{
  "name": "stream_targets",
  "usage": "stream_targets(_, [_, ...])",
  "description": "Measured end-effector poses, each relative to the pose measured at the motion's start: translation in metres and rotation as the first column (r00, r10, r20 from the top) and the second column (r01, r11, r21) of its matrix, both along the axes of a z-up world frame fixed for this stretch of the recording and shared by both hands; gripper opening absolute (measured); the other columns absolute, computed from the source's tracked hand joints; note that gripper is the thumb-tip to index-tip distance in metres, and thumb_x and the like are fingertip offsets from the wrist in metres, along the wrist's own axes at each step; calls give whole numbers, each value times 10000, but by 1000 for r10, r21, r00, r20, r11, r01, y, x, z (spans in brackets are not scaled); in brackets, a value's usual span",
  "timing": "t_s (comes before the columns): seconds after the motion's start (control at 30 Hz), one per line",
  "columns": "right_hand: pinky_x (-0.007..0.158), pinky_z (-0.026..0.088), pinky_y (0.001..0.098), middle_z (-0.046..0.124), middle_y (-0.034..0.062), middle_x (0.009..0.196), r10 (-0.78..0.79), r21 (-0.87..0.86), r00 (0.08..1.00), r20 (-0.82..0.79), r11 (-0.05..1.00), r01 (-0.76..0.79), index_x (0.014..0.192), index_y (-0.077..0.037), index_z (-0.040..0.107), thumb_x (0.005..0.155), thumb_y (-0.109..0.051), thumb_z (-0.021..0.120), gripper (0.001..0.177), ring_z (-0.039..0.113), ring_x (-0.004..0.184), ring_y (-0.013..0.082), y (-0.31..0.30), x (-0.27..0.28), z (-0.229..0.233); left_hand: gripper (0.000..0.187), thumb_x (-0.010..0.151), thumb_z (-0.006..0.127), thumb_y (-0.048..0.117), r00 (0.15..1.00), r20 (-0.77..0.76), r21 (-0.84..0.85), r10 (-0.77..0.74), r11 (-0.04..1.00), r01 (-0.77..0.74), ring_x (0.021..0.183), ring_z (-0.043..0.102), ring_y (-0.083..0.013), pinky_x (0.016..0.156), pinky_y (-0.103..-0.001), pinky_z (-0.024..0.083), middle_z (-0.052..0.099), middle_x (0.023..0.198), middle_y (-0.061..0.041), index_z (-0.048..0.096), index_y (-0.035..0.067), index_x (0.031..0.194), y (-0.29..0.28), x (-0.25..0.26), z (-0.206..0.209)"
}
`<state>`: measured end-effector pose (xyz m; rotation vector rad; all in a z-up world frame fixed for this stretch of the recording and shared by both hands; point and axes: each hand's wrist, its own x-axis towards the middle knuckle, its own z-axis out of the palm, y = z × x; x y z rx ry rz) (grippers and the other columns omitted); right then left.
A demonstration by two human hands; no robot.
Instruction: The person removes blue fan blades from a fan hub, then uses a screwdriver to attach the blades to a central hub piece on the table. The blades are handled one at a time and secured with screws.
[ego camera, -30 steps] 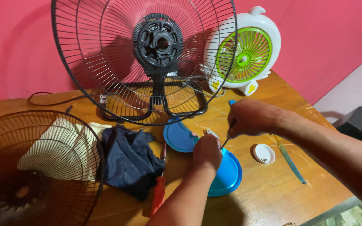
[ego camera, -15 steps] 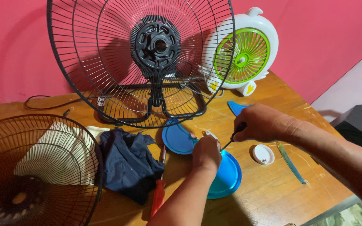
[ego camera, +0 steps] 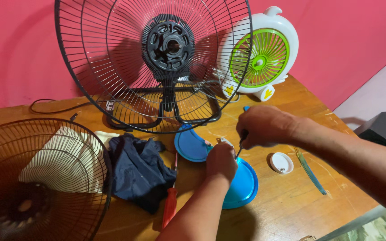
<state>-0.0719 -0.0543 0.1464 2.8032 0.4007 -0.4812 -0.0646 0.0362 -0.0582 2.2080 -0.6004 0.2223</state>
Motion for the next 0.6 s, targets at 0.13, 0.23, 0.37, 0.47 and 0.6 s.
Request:
stream_targets(0.13, [722, 562, 440, 755, 100, 776, -128, 117, 990, -51, 984, 133, 828, -146, 807, 717, -428, 810, 303, 736, 769, 289, -11, 6, 3, 92, 768, 674, -12, 987, -158, 41, -9, 999, 15, 910, 702, -389, 800, -468, 570, 715, 877, -220, 730, 56, 744, 0, 3, 1])
stream_targets(0.23, [712, 566, 440, 760, 103, 771, -210, 152, 975, -77, 964, 220, 846, -145, 812, 720, -423, 813, 305, 745, 747, 285, -19, 5, 3, 87, 782, 671, 1, 970, -241, 0, 0, 1000, 0, 904, 701, -395, 782, -477, 567, 713, 863, -223, 727, 57, 745, 0, 3, 3])
stream_targets(0.37, [724, 556, 440, 761, 90, 789, -166, 130, 984, -58, 976, 172, 853, -157, 803, 728, -413, 808, 286, 735, 781, 284, -18, 1, 3, 84, 786, 670, 3, 978, -211, 12, 4, 1000, -1, 906, 697, -402, 785, -484, 564, 711, 877, -223, 729, 50, 747, -1, 3, 2])
stream_targets(0.47, [741, 545, 457, 743, 98, 814, -55, 54, 998, -19, 997, 56, 850, -162, 783, 739, -368, 799, 234, 715, 827, 304, -8, -3, 7, 79, 800, 671, 6, 989, -145, -14, 15, 1000, -17, 919, 689, -408, 802, -490, 555, 706, 897, -224, 725, 45, 759, -1, 2, -2])
stream_targets(0.6, [720, 533, 504, 721, 91, 805, 222, 1, 975, -20, 975, -222, 924, -161, 700, 764, -293, 754, 214, 698, 848, 333, 10, -13, 10, 91, 815, 647, -2, 991, -137, -32, 8, 999, -12, 942, 686, -398, 828, -487, 550, 705, 910, -209, 704, 46, 763, -3, 1, -6])
